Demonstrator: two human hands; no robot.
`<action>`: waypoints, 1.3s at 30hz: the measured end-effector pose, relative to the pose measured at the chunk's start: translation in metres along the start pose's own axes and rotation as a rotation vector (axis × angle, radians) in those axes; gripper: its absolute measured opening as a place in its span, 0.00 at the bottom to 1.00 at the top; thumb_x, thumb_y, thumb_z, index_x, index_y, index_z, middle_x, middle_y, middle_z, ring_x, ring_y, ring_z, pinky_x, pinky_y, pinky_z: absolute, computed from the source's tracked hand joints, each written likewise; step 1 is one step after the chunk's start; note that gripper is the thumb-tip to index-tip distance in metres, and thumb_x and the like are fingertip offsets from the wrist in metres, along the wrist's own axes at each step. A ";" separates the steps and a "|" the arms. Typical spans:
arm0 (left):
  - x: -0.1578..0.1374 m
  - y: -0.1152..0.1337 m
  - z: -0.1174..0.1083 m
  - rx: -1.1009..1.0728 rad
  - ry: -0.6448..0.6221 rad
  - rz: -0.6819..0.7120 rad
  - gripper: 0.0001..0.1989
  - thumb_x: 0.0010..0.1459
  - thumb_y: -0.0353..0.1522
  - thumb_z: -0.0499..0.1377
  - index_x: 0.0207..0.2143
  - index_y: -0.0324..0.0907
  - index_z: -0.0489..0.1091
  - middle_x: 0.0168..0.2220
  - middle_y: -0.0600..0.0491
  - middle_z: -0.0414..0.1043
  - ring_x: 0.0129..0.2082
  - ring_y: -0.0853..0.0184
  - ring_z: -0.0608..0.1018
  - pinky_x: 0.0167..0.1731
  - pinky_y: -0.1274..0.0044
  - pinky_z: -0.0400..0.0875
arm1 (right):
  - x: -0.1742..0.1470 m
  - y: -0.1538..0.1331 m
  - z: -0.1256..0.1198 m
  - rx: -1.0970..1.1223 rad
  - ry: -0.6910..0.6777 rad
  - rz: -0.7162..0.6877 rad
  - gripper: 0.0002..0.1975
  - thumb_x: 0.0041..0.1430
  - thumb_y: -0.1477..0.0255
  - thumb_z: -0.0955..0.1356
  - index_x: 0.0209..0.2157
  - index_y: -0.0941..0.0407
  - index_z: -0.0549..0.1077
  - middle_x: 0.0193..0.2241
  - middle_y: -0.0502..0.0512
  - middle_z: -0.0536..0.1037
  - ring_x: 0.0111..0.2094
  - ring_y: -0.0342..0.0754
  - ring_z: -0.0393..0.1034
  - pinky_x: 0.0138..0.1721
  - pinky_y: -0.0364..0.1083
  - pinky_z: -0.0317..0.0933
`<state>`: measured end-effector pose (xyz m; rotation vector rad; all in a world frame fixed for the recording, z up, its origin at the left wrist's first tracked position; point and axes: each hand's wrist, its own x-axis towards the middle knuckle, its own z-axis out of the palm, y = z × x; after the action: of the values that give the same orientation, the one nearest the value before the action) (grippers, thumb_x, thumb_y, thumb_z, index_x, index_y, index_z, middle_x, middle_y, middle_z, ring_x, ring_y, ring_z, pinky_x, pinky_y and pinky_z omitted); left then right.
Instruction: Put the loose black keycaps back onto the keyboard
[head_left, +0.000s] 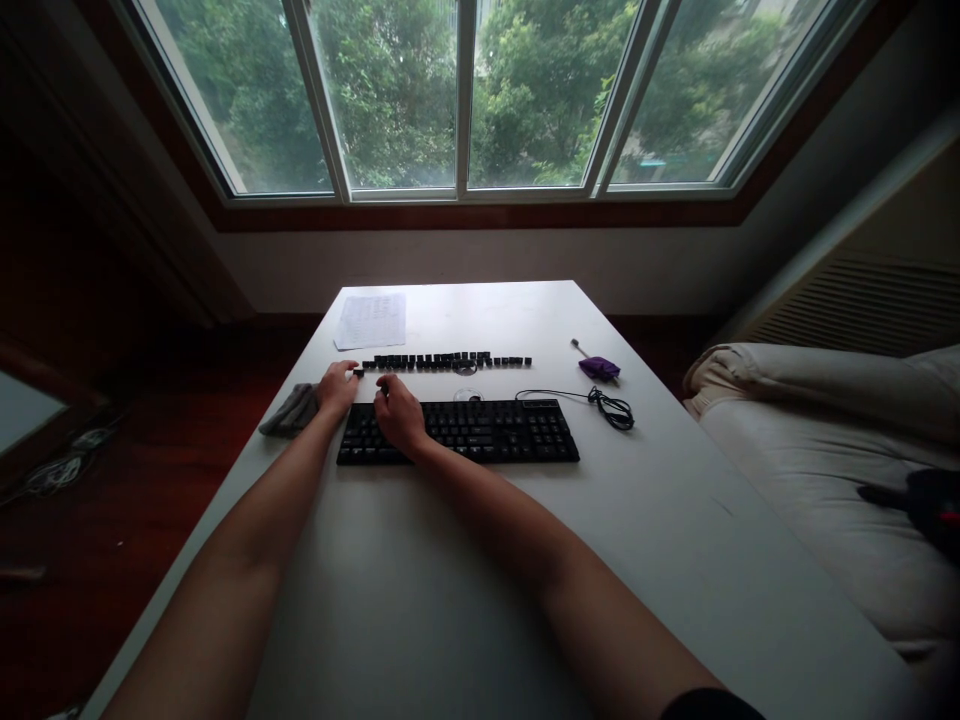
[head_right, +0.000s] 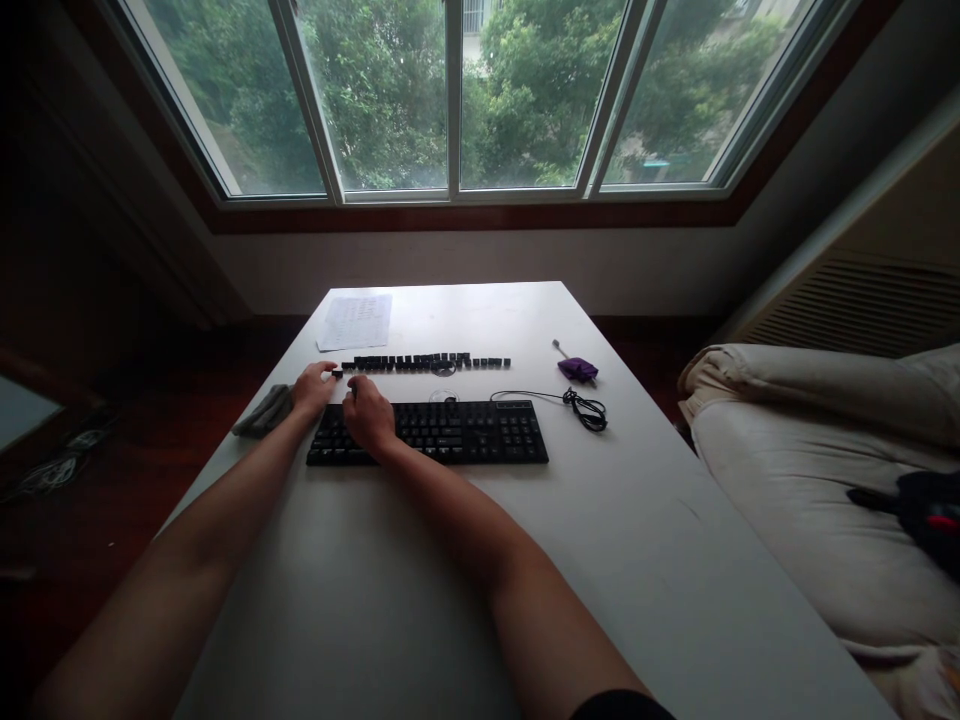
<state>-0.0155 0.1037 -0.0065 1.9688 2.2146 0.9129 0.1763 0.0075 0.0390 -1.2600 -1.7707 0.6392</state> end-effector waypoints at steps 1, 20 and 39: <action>0.000 0.000 0.000 0.002 0.007 0.002 0.15 0.60 0.32 0.57 0.50 0.47 0.73 0.52 0.49 0.74 0.51 0.59 0.75 0.50 0.71 0.69 | 0.000 0.000 0.000 0.000 -0.005 -0.001 0.13 0.66 0.70 0.60 0.50 0.51 0.67 0.46 0.53 0.76 0.41 0.50 0.71 0.44 0.49 0.64; -0.004 -0.003 0.001 -0.117 0.162 -0.024 0.13 0.59 0.34 0.56 0.45 0.43 0.74 0.45 0.47 0.75 0.41 0.59 0.77 0.47 0.69 0.68 | 0.004 0.006 0.004 0.136 -0.018 -0.001 0.18 0.65 0.73 0.63 0.55 0.49 0.66 0.43 0.52 0.80 0.41 0.50 0.76 0.44 0.47 0.65; -0.091 0.030 -0.039 -0.308 0.012 -0.027 0.13 0.56 0.37 0.56 0.39 0.43 0.77 0.42 0.48 0.77 0.42 0.59 0.77 0.45 0.70 0.71 | 0.017 0.021 0.007 0.329 0.074 0.129 0.14 0.65 0.69 0.64 0.51 0.53 0.71 0.28 0.47 0.80 0.32 0.45 0.76 0.39 0.43 0.66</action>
<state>0.0134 0.0051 0.0077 1.7931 1.9590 1.1822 0.1783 0.0312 0.0247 -1.1578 -1.4607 0.9052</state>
